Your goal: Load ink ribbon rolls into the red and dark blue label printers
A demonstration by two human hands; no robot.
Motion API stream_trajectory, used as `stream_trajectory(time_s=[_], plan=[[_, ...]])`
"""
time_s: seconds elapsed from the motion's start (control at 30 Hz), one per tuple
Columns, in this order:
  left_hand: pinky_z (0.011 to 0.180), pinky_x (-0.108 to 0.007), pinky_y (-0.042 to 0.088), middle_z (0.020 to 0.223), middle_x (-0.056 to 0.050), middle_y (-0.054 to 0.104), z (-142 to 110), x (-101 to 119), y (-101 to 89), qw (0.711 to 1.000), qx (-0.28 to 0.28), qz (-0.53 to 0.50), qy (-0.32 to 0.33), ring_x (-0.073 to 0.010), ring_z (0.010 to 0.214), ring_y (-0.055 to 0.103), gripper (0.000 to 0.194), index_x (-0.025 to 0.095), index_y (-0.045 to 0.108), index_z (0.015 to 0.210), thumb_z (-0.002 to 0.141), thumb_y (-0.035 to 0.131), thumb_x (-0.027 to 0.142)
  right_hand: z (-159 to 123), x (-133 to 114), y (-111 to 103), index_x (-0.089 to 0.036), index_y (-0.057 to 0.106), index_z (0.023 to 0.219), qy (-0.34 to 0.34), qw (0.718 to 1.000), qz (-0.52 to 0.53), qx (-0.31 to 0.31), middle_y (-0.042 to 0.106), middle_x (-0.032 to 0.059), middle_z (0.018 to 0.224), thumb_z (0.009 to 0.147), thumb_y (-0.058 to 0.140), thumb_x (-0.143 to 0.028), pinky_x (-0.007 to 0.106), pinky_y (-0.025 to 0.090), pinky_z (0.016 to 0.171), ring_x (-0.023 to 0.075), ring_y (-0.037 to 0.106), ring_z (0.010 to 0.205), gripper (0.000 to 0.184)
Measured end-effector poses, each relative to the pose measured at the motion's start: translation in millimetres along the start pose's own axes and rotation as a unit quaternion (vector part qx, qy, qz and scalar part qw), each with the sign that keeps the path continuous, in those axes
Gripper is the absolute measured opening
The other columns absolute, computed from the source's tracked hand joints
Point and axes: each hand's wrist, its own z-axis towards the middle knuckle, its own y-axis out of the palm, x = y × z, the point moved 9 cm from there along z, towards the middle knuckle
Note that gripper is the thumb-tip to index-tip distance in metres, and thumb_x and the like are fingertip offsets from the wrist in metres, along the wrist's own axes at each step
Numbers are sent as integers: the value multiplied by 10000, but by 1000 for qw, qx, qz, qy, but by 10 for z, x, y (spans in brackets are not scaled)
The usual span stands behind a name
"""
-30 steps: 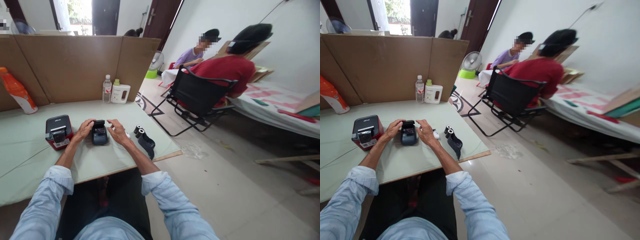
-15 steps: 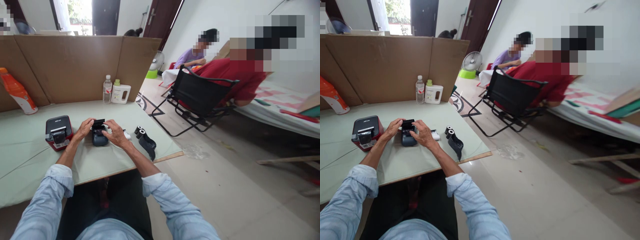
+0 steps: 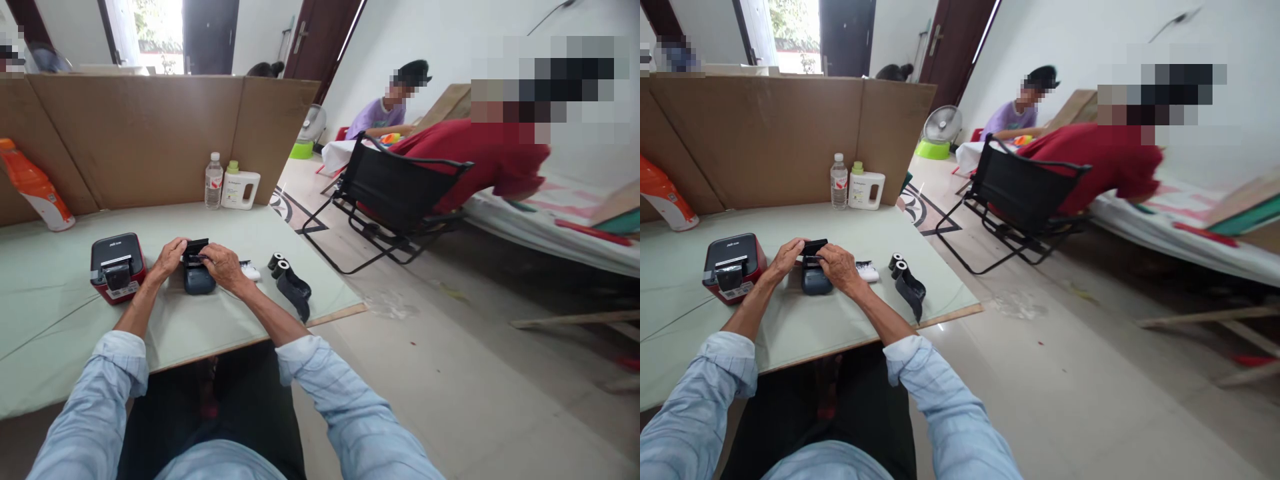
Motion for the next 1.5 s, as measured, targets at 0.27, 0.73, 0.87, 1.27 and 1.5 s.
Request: stream_trajectory(time_s=[0.27,0.73,0.87,1.27,1.5], plan=[[781,-356,571,1081,-83,737,-28,51,-18,1000,5,14,9,-274,1010,643,549,188,730,1157,911,540,641,-248,170,-676,-207,722,936,88,959,223,150,705,23,798,957,572,-356,297,530,686,176,632,700,212],[799,-348,557,1046,-84,740,45,19,-50,1000,16,16,18,-275,998,641,608,182,742,1102,849,552,703,-1079,733,-813,-212,755,990,233,970,24,-65,751,40,909,834,734,-283,317,508,762,214,665,824,173],[810,-350,565,1067,-88,747,29,36,-58,1000,15,19,18,-281,1023,649,596,187,742,1103,862,551,697,-801,672,-892,-220,729,1207,161,976,-142,-37,722,126,1234,988,605,-266,399,509,969,286,642,1130,255],[793,-354,566,1065,-79,737,-6,26,-62,1000,1,22,7,-270,1017,651,557,191,749,1144,880,564,647,-303,1128,-379,-168,810,1060,177,950,-191,-173,756,181,1183,863,662,-79,382,539,906,328,707,1078,262],[686,-320,523,1005,-70,713,47,-5,-35,1000,0,24,-3,-251,918,635,570,197,729,1107,888,524,681,-334,1091,-435,-184,775,1004,184,960,-160,-137,783,140,1068,928,576,-126,324,493,847,266,700,990,221]])
